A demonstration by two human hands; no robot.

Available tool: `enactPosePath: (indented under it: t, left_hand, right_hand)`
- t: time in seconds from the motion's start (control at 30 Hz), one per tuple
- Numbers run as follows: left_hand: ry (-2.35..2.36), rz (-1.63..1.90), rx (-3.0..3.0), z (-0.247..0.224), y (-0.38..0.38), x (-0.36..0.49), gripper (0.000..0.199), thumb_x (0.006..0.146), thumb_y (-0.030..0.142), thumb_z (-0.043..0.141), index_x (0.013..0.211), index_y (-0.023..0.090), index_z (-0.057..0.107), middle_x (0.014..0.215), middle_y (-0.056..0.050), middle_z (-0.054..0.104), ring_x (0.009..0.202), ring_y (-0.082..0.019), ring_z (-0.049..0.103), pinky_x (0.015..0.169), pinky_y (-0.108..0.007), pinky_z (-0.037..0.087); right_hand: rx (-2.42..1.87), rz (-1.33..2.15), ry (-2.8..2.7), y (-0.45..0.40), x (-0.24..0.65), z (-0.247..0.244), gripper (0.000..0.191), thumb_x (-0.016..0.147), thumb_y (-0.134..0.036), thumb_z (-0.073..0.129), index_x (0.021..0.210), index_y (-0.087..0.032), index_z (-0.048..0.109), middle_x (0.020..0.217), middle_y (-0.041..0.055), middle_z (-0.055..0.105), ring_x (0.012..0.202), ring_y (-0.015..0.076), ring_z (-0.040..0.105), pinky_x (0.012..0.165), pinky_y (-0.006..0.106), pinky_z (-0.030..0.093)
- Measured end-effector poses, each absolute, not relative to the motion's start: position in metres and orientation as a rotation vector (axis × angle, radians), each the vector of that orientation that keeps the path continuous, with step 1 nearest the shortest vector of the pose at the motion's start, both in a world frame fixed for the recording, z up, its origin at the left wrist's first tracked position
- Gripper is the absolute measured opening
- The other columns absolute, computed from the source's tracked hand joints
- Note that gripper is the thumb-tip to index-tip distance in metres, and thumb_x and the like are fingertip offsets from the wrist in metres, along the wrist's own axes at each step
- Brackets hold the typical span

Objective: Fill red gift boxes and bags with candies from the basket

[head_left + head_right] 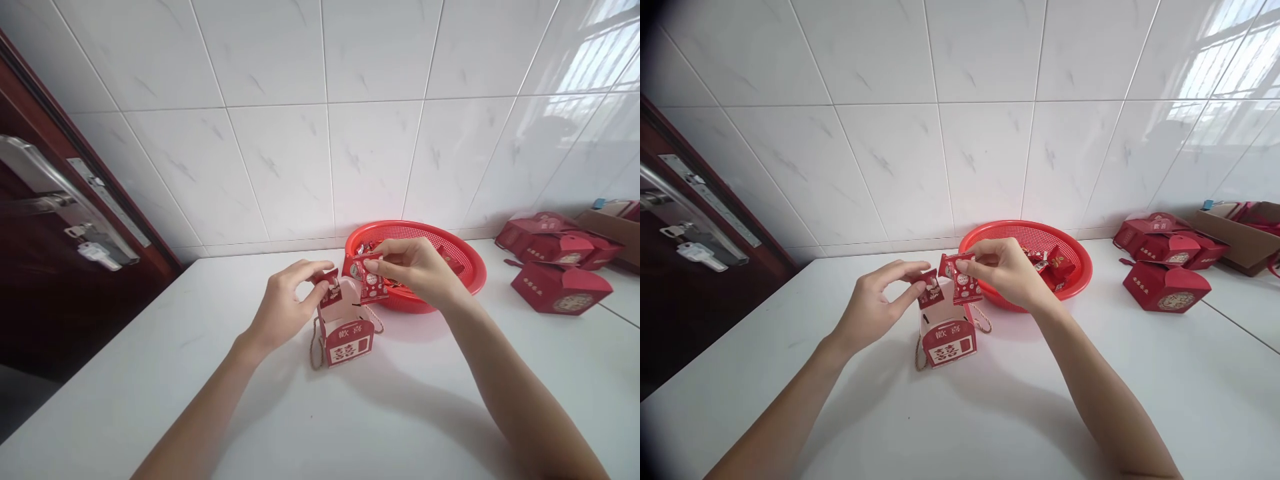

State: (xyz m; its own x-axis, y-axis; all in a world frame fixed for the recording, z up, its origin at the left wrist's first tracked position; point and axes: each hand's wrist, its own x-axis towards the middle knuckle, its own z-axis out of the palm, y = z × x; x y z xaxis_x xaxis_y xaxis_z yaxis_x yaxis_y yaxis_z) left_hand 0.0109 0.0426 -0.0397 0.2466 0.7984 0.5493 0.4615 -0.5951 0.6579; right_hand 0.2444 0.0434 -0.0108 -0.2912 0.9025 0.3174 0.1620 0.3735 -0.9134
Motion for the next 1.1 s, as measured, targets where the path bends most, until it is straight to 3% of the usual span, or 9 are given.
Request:
enactPosePath:
  t: [0.3,0.47,0.6,0.77,0.93,1.1]
  left_hand:
    - [1.250,0.760,2.236,-0.044,0.039,0.015,0.029,0.094,0.027,0.054,0.109,0.030,0.078,0.104,0.000,0.079,0.097,-0.024,0.072,0.083,-0.035,0.057]
    - [1.184,0.979,1.965,-0.035,0.039,0.013,0.031,0.096,0.038,0.056,0.112,0.024,0.077,0.118,-0.005,0.077,0.113,-0.026,0.068,0.092,-0.036,0.056]
    - [0.959,0.981,1.795,-0.031,0.038,0.016,0.031,0.094,0.043,0.061,0.112,0.022,0.076,0.114,-0.005,0.077,0.107,-0.024,0.070,0.096,-0.035,0.055]
    - [1.163,1.099,1.892,-0.037,0.040,0.017,0.028,0.090,0.041,0.066,0.105,0.019,0.075,0.104,-0.006,0.078,0.100,-0.024,0.070,0.094,-0.035,0.054]
    - [1.264,0.910,2.152,-0.038,0.041,0.017,0.025,0.097,0.036,0.053,0.104,0.023,0.073,0.102,-0.003,0.077,0.094,-0.022,0.069,0.080,-0.031,0.053]
    - [1.249,0.672,2.281,-0.033,0.036,0.018,0.027,0.098,0.032,0.047,0.090,0.023,0.070,0.084,0.000,0.073,0.076,-0.019,0.065,0.065,-0.029,0.046]
  right_hand:
    - [-0.943,0.899,-1.860,0.044,0.242,-0.012,0.022,0.084,-0.036,0.076,0.077,-0.015,0.075,0.071,0.0029,0.067,0.065,0.0145,0.061,0.061,0.029,0.049]
    - [-0.934,0.946,-1.880,0.042,0.243,-0.012,0.025,0.086,-0.040,0.074,0.080,-0.015,0.075,0.073,0.0046,0.069,0.067,0.0159,0.063,0.062,0.030,0.049]
    - [-0.863,0.989,-1.894,0.041,0.236,-0.012,0.025,0.085,-0.040,0.075,0.080,-0.016,0.074,0.071,0.0027,0.067,0.068,0.0151,0.063,0.064,0.029,0.049]
    - [-0.869,0.979,-1.899,0.045,0.232,-0.015,0.025,0.085,-0.041,0.073,0.084,-0.016,0.074,0.075,0.0035,0.070,0.069,0.0157,0.065,0.066,0.030,0.052]
    - [-0.893,0.891,-1.888,0.049,0.231,-0.020,0.020,0.089,-0.035,0.068,0.083,-0.016,0.070,0.079,0.0038,0.069,0.074,0.0159,0.066,0.068,0.030,0.052]
    - [-0.861,0.878,-1.973,0.046,0.229,-0.021,0.018,0.097,-0.029,0.056,0.083,-0.017,0.059,0.078,0.0010,0.064,0.070,0.0126,0.060,0.063,0.026,0.047]
